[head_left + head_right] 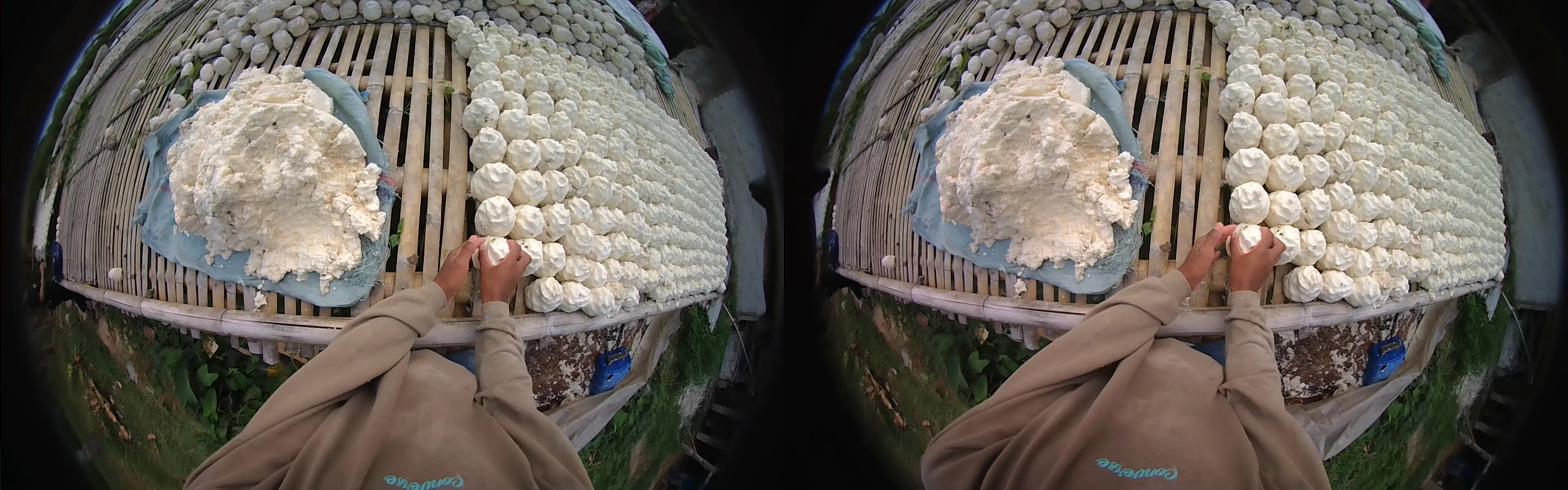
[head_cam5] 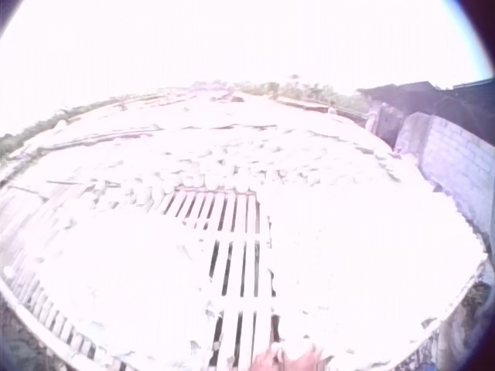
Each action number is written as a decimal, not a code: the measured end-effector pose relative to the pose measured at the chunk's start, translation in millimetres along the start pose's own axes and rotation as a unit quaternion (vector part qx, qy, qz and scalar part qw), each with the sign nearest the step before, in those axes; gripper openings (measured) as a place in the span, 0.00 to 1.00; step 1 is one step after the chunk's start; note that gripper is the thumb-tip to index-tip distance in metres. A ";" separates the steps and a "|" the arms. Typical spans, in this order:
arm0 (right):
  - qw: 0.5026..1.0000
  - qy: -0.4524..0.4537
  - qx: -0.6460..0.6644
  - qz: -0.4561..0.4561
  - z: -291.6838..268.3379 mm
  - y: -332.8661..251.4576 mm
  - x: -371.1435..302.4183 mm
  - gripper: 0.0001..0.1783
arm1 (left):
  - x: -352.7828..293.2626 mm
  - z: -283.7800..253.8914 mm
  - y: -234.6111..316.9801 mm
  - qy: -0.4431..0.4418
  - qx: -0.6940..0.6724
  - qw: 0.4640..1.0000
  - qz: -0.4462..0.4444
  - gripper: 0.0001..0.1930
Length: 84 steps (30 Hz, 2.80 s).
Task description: The person repeatedly scoops portions of a white dough-like mass from a cloth on a bamboo rack, rolls them into small balls between both hands, and places them in neat rows on the rack. The process continues throughout the clip, with the pile of formed balls growing steadily.
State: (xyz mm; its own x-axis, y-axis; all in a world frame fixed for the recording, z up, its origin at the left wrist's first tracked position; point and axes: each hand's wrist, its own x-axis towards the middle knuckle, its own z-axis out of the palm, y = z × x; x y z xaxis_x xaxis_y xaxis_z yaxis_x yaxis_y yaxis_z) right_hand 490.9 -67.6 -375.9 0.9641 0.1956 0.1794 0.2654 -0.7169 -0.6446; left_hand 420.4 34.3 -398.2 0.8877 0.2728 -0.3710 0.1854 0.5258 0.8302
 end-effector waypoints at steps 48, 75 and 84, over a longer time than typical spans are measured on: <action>0.851 -0.209 0.333 -0.348 132.2 -325.8 -82.2 0.22 | -134.5 -242.6 114.7 0.306 -0.501 0.770 0.250 0.40; 0.939 -0.069 0.204 -0.270 46.9 -187.4 -54.6 0.25 | -79.1 -135.0 66.7 0.123 -0.419 0.893 0.109 0.38; 0.954 -0.064 0.092 -0.277 14.0 -155.1 -44.8 0.29 | -68.1 -90.5 58.2 0.075 -0.390 0.917 0.037 0.42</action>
State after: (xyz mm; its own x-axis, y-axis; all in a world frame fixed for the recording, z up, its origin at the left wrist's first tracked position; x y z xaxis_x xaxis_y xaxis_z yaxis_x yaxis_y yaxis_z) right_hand 406.6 44.2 -294.3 0.6653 0.5994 0.4451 0.7186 -0.3524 -0.5995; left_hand 332.6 119.2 -362.3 0.8068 0.4075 -0.4278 -0.2822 0.9019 0.3270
